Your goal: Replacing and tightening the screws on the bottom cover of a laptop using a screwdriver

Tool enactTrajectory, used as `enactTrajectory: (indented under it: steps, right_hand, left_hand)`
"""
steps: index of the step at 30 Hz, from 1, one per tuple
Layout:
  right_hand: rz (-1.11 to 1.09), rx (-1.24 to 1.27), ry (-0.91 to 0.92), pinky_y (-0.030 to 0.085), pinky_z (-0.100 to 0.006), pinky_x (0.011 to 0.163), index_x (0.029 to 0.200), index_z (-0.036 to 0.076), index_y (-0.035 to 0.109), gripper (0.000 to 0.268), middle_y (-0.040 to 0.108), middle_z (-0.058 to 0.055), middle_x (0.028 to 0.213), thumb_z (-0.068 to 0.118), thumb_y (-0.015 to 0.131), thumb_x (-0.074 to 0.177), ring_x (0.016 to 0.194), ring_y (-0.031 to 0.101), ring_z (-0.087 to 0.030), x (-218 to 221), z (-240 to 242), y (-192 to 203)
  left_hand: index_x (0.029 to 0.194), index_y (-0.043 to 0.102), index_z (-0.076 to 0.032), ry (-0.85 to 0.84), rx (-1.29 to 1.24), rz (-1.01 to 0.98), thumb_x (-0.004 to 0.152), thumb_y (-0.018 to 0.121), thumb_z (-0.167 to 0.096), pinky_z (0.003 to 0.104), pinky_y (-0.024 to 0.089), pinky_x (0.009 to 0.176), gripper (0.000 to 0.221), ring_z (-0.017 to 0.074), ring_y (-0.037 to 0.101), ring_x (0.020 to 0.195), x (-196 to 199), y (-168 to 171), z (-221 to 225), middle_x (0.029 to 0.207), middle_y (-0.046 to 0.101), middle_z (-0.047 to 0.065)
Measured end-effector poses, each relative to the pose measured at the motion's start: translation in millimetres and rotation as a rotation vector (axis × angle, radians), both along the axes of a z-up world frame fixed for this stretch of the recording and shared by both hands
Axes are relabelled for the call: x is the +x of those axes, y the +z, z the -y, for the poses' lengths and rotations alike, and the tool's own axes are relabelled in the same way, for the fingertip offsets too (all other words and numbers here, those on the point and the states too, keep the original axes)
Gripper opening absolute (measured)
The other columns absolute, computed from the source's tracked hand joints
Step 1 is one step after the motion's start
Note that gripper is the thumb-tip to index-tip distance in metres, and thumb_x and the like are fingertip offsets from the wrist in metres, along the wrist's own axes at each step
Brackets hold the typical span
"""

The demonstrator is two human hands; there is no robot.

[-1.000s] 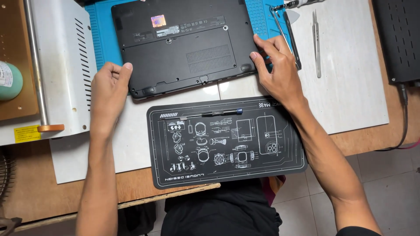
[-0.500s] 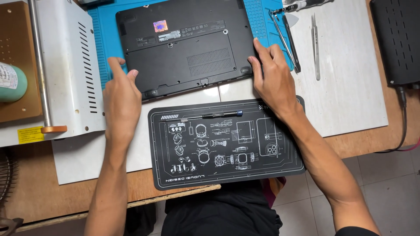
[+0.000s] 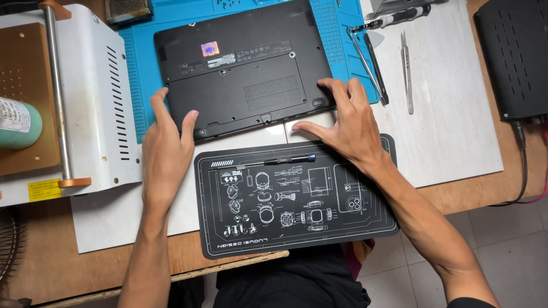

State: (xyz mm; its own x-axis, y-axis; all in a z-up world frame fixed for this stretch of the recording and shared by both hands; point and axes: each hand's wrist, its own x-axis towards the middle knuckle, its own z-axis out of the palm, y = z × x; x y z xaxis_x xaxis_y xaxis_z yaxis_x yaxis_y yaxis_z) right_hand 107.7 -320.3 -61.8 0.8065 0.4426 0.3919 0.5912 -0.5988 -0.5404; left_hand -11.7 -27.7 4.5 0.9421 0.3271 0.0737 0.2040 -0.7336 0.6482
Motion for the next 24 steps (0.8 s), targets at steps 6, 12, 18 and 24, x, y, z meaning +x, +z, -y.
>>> enactTrajectory:
  steps: [6,12,18,24]
  right_hand:
    - [0.047,0.022,0.000,0.052,-0.041,0.087,0.130,0.014,0.066,0.065,0.043,-0.006,0.096,0.030,0.098,0.076,0.087,0.056,-0.028,5,3,-11]
    - [0.267,0.059,0.006,0.052,-0.035,0.084,0.131,0.019,0.073,0.043,0.046,-0.003,0.098,0.017,0.088,0.091,0.084,0.056,-0.022,16,10,-21]
    - [0.630,-0.054,0.039,0.046,-0.037,0.066,0.128,0.000,0.074,0.037,0.051,-0.013,0.089,0.030,0.058,0.114,0.078,0.049,-0.027,6,2,17]
    - [0.644,-0.024,0.049,0.046,-0.038,0.068,0.125,-0.003,0.073,0.028,0.052,-0.013,0.090,0.019,0.079,0.108,0.078,0.049,-0.028,6,-5,35]
  left_hand:
    - [0.141,0.041,0.008,-0.020,0.035,0.117,0.111,0.059,-0.024,0.068,0.045,0.055,0.047,0.0617,0.066,0.068,-1,-12,-10,0.073,0.063,0.039]
    - [0.135,0.055,0.004,-0.015,0.139,0.326,0.114,0.067,-0.029,0.046,0.044,0.050,0.042,0.0312,0.056,0.048,1,-38,-44,0.057,0.051,0.013]
    - [0.140,0.053,0.000,0.197,0.545,0.289,0.118,0.045,-0.043,0.050,0.047,0.069,0.049,0.0387,0.059,0.088,-1,8,-11,0.108,0.047,0.018]
    - [0.146,0.063,-0.005,-0.352,0.872,0.540,0.112,0.064,-0.059,0.060,0.035,0.116,0.064,0.0415,0.053,0.136,28,4,31,0.142,0.063,0.023]
